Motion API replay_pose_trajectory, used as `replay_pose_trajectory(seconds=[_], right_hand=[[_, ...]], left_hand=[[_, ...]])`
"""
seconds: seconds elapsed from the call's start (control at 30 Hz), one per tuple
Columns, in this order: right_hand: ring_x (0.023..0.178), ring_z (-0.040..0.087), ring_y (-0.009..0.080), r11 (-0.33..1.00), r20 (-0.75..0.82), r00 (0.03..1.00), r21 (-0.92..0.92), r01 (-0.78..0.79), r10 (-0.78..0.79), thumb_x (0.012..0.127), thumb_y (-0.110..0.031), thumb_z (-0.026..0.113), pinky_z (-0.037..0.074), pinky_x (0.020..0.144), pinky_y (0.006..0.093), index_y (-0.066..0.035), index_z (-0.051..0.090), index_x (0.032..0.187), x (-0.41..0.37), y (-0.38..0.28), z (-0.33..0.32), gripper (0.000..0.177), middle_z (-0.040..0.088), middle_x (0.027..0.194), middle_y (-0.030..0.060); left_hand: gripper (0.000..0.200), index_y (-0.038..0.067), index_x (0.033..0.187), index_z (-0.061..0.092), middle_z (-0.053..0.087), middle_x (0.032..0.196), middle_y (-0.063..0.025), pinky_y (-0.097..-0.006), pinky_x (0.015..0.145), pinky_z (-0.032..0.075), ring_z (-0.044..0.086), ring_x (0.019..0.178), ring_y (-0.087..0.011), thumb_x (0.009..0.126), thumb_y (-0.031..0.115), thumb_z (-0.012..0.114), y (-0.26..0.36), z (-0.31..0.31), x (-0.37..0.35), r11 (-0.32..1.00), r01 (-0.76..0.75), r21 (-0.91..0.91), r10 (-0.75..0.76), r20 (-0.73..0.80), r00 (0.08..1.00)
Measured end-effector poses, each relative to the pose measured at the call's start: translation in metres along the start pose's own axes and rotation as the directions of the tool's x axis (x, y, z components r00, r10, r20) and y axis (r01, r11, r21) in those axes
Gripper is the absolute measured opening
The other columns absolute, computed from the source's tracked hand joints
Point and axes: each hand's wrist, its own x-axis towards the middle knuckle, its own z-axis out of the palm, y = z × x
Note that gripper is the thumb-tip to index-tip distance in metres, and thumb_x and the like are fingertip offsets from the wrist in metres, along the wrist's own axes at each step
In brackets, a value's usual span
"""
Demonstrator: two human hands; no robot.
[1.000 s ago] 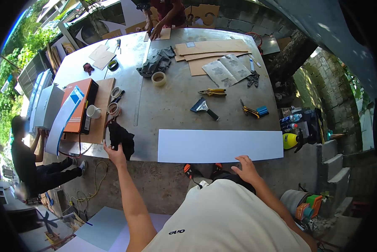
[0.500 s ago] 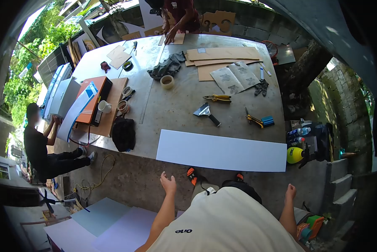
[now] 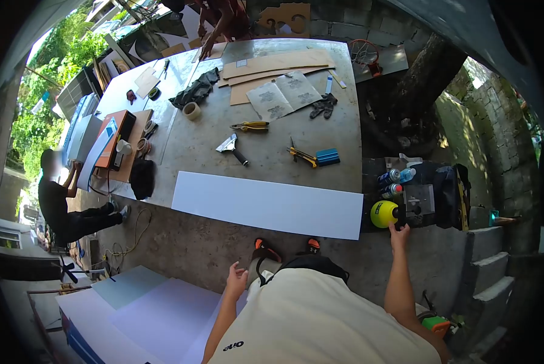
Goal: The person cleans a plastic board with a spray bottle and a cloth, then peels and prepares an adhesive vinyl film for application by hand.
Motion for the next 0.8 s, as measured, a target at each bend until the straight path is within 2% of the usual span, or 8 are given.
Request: replay_pose_trajectory(seconds=[0.13, 0.2, 0.27, 0.33, 0.37, 0.5, 0.73, 0.8], right_hand=[[0.111, 0.058, 0.0340, 0.998, -0.018, 0.998, 0.036, -0.053, 0.054, 0.082, -0.044, 0.081, 0.048, 0.095, 0.0446, 0.004, 0.050, 0.130, 0.020, 0.006, -0.004, 0.074, 0.055, 0.120, 0.0195], [0.108, 0.058, 0.0362, 0.939, -0.045, 0.995, -0.328, -0.103, 0.094, 0.082, -0.046, 0.080, 0.049, 0.094, 0.0450, -0.001, 0.053, 0.129, 0.022, -0.002, -0.013, 0.071, 0.055, 0.116, 0.0192], [0.112, 0.057, 0.0366, 0.927, 0.005, 0.992, -0.356, -0.114, 0.124, 0.082, -0.047, 0.079, 0.049, 0.093, 0.0465, -0.004, 0.058, 0.126, 0.030, -0.004, -0.011, 0.065, 0.055, 0.123, 0.0201], [0.110, 0.062, 0.0364, 0.968, 0.132, 0.989, -0.249, -0.034, 0.068, 0.083, -0.032, 0.081, 0.050, 0.093, 0.0453, 0.000, 0.062, 0.123, 0.035, -0.001, -0.009, 0.055, 0.062, 0.122, 0.0230], [0.100, 0.067, 0.0287, 0.994, 0.229, 0.969, 0.039, -0.104, 0.092, 0.085, -0.026, 0.079, 0.051, 0.086, 0.0406, 0.002, 0.066, 0.115, 0.035, -0.001, -0.009, 0.043, 0.069, 0.110, 0.0176], [0.076, 0.065, 0.0158, 0.927, 0.349, 0.936, 0.340, -0.159, 0.032, 0.087, -0.016, 0.073, 0.049, 0.072, 0.0314, 0.002, 0.068, 0.101, 0.046, 0.013, 0.002, 0.024, 0.069, 0.083, 0.0057], [0.054, 0.056, 0.0143, 0.950, 0.294, 0.955, 0.303, -0.073, -0.020, 0.089, -0.019, 0.072, 0.044, 0.054, 0.0308, -0.002, 0.064, 0.089, 0.006, -0.060, -0.049, 0.019, 0.058, 0.063, 0.0020], [0.050, 0.052, 0.0118, 0.976, 0.427, 0.903, 0.214, -0.048, -0.050, 0.090, -0.027, 0.075, 0.042, 0.050, 0.0289, -0.003, 0.062, 0.085, -0.014, -0.090, -0.081, 0.028, 0.056, 0.062, 0.0008]], left_hand=[[0.058, 0.007, 0.144, 0.043, 0.069, 0.113, -0.0143, -0.0341, 0.082, 0.055, 0.069, 0.093, -0.0197, 0.093, 0.017, 0.069, -0.001, 0.016, -0.017, 0.995, -0.096, 0.024, 0.096, 0.005, 0.995], [0.057, 0.007, 0.144, 0.044, 0.070, 0.110, -0.0140, -0.0336, 0.082, 0.055, 0.069, 0.091, -0.0190, 0.093, 0.016, 0.069, -0.007, 0.013, -0.023, 0.996, -0.075, 0.053, 0.075, -0.008, 0.997], [0.055, 0.005, 0.141, 0.046, 0.071, 0.105, -0.0129, -0.0324, 0.080, 0.055, 0.069, 0.087, -0.0185, 0.093, 0.017, 0.069, -0.019, 0.005, -0.032, 0.997, 0.046, 0.068, -0.042, -0.066, 0.997], [0.052, 0.004, 0.139, 0.049, 0.070, 0.102, -0.0120, -0.0313, 0.074, 0.054, 0.069, 0.083, -0.0177, 0.093, 0.017, 0.069, -0.040, -0.005, -0.037, 0.996, 0.078, 0.043, -0.072, -0.110, 0.991], [0.051, 0.004, 0.138, 0.050, 0.069, 0.099, -0.0112, -0.0315, 0.072, 0.053, 0.068, 0.081, -0.0173, 0.093, 0.017, 0.069, -0.046, -0.009, -0.043, 0.990, 0.136, -0.018, -0.138, -0.143, 0.980], [0.047, 0.004, 0.136, 0.052, 0.067, 0.092, -0.0093, -0.0311, 0.068, 0.051, 0.067, 0.078, -0.0160, 0.093, 0.017, 0.068, -0.060, -0.003, -0.066, 0.969, 0.226, -0.102, -0.241, -0.169, 0.956], [0.044, 0.003, 0.132, 0.056, 0.069, 0.093, -0.0097, -0.0293, 0.069, 0.051, 0.067, 0.078, -0.0160, 0.093, 0.018, 0.068, -0.052, 0.029, -0.072, 0.981, 0.193, -0.008, -0.193, -0.059, 0.979], [0.044, 0.003, 0.132, 0.057, 0.069, 0.094, -0.0096, -0.0304, 0.070, 0.052, 0.067, 0.078, -0.0159, 0.092, 0.018, 0.068, -0.061, 0.039, -0.058, 0.984, 0.159, -0.078, -0.162, -0.034, 0.986]])
